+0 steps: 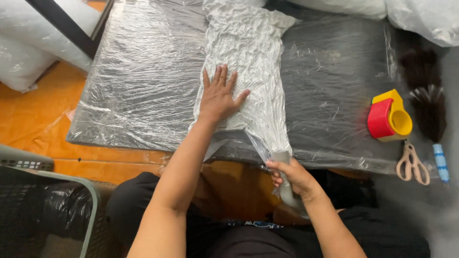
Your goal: A person is placing a pillow into a plastic bag and then using a vacuum cleaner hose to remove the air, compressing the pillow for storage or shipping.
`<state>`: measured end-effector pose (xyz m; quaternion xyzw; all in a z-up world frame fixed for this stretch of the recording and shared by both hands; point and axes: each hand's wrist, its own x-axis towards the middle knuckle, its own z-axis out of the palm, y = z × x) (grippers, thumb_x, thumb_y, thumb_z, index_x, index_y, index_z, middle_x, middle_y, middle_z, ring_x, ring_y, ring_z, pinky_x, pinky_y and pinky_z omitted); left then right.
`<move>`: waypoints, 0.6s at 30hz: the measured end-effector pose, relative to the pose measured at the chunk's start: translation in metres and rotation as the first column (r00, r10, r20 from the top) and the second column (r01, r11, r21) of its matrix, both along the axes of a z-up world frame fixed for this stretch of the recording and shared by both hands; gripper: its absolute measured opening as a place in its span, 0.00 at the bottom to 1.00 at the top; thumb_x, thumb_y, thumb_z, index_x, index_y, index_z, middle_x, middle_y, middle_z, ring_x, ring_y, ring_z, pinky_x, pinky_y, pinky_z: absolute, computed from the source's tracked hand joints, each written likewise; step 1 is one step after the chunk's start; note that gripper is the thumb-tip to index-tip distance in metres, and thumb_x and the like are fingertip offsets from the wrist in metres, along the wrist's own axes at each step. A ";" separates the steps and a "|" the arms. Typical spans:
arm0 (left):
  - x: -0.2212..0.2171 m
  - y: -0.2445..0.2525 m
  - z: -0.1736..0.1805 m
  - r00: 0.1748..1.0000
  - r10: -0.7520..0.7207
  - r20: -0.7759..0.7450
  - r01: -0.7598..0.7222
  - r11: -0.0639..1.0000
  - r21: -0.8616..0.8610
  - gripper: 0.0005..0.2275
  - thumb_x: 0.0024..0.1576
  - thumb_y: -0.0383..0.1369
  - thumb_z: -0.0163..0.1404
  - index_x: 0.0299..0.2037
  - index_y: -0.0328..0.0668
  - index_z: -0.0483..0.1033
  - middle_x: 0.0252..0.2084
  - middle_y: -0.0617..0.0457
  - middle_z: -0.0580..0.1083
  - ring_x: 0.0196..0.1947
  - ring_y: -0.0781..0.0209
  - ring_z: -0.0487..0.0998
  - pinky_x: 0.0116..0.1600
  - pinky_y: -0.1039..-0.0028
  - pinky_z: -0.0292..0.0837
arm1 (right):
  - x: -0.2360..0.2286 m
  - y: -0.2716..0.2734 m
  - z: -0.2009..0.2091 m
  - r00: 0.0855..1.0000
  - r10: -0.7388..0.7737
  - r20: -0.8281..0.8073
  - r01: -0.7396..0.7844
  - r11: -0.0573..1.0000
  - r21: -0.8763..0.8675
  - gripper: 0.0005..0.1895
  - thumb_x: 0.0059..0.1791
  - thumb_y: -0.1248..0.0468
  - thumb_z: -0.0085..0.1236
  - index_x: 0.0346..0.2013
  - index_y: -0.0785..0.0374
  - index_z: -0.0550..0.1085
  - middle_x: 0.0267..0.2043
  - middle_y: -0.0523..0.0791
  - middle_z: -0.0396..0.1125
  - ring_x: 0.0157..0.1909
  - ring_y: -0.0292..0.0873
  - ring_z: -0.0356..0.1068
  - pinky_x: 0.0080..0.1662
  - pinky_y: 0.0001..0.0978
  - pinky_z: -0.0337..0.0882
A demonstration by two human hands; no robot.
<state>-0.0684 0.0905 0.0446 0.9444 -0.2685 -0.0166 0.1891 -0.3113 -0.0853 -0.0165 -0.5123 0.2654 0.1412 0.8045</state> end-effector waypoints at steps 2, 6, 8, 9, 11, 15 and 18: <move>0.005 -0.002 -0.011 0.996 -0.016 0.089 0.010 0.998 0.060 0.35 0.63 0.63 0.31 0.71 0.47 0.63 0.75 0.38 0.56 0.77 0.47 0.51 0.76 0.45 0.24 | 0.002 -0.001 -0.002 1.000 -0.010 -0.003 0.010 1.000 0.008 0.12 0.47 0.67 0.65 0.26 0.67 0.69 0.16 0.44 0.55 0.12 0.39 0.58 0.19 0.41 0.65; 0.005 -0.001 -0.025 0.992 0.004 0.125 -0.006 1.000 0.018 0.32 0.64 0.59 0.33 0.70 0.46 0.66 0.74 0.37 0.58 0.77 0.46 0.52 0.76 0.45 0.24 | -0.002 0.000 -0.002 0.999 -0.033 0.009 0.033 0.999 0.018 0.12 0.46 0.68 0.65 0.25 0.67 0.69 0.15 0.45 0.55 0.11 0.40 0.57 0.18 0.42 0.65; 0.006 0.000 -0.024 0.991 0.009 0.134 -0.009 1.000 -0.002 0.31 0.65 0.58 0.34 0.70 0.46 0.67 0.74 0.37 0.58 0.77 0.46 0.52 0.76 0.45 0.23 | -0.001 0.001 0.000 0.999 -0.045 0.009 0.044 0.999 0.031 0.12 0.46 0.68 0.66 0.24 0.67 0.69 0.15 0.46 0.55 0.11 0.40 0.57 0.18 0.42 0.64; 0.004 0.001 -0.022 0.991 0.007 0.130 -0.007 1.000 -0.002 0.30 0.65 0.56 0.35 0.69 0.46 0.67 0.74 0.38 0.58 0.76 0.47 0.52 0.76 0.46 0.24 | -0.002 0.001 0.001 0.999 -0.041 0.013 0.041 0.999 0.028 0.13 0.46 0.68 0.65 0.24 0.67 0.69 0.15 0.45 0.54 0.11 0.40 0.57 0.18 0.42 0.64; 0.006 0.002 -0.019 0.991 0.004 0.131 -0.004 1.000 -0.001 0.28 0.65 0.54 0.35 0.69 0.47 0.67 0.74 0.39 0.58 0.76 0.49 0.53 0.76 0.47 0.25 | -0.001 0.001 0.000 0.999 -0.038 0.022 0.038 0.999 0.028 0.13 0.46 0.68 0.65 0.24 0.67 0.69 0.15 0.45 0.54 0.11 0.40 0.57 0.18 0.42 0.64; 0.009 0.000 -0.024 0.995 0.023 0.100 -0.026 0.999 0.034 0.29 0.64 0.56 0.34 0.70 0.52 0.66 0.76 0.44 0.55 0.77 0.52 0.50 0.77 0.47 0.25 | 0.000 -0.001 -0.002 0.999 -0.016 0.030 0.015 1.000 0.015 0.10 0.46 0.69 0.65 0.28 0.71 0.71 0.14 0.46 0.55 0.11 0.41 0.58 0.18 0.42 0.64; 0.011 -0.001 -0.030 0.991 0.044 0.128 -0.047 0.999 0.021 0.29 0.63 0.57 0.34 0.69 0.53 0.67 0.76 0.45 0.56 0.77 0.53 0.51 0.77 0.48 0.27 | 0.001 -0.001 -0.004 0.999 -0.012 0.037 0.012 1.000 0.016 0.10 0.47 0.69 0.65 0.29 0.72 0.72 0.14 0.47 0.55 0.11 0.41 0.58 0.18 0.43 0.65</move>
